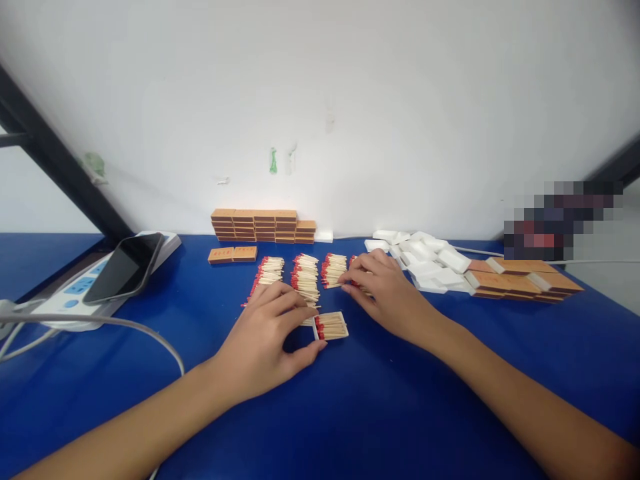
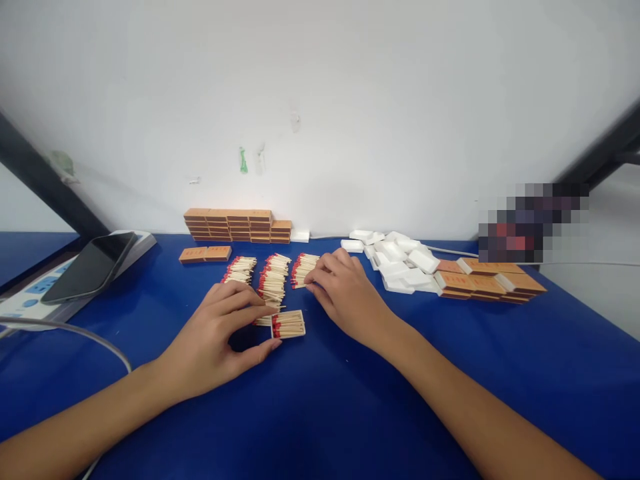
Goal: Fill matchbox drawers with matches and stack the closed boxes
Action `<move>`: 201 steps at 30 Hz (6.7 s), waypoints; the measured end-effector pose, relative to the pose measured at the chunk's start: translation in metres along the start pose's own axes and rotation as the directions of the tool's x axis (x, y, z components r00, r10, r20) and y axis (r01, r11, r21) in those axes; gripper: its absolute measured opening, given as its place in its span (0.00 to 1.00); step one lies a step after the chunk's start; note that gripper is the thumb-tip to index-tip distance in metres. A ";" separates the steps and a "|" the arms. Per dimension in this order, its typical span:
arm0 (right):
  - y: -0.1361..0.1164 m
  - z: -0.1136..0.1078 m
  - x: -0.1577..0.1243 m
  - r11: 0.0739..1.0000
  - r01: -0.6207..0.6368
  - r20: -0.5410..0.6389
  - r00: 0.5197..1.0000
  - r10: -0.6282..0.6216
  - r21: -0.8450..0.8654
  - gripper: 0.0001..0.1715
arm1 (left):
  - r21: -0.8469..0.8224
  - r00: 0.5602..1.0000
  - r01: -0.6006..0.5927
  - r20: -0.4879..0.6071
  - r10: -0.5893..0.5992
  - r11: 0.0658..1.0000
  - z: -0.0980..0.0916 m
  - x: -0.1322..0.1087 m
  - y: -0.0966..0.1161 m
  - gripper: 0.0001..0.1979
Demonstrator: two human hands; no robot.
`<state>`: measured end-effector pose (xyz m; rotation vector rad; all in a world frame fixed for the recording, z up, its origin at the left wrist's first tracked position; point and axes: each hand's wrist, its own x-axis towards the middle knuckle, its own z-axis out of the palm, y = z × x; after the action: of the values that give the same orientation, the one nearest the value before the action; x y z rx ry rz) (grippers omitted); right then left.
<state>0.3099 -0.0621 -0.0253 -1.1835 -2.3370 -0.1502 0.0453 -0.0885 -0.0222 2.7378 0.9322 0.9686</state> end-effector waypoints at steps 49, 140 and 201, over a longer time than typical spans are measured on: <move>-0.035 -0.014 -0.004 0.965 0.037 0.163 0.983 -0.081 0.258 0.05 | -0.014 0.999 0.033 0.041 -0.032 0.999 -0.001 0.002 -0.001 0.13; -0.018 -0.017 0.000 0.992 -0.026 0.103 0.995 0.013 0.123 0.09 | 0.035 0.998 0.061 0.031 -0.062 0.998 -0.001 0.001 -0.003 0.13; 0.010 0.009 -0.001 1.000 0.000 0.073 0.997 -0.001 0.018 0.07 | -0.014 0.998 0.004 0.058 -0.003 1.000 0.000 0.000 -0.002 0.13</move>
<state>0.3142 -0.0538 -0.0348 -1.1988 -2.3967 -0.0876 0.0443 -0.0874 -0.0226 2.7356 0.9170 0.8860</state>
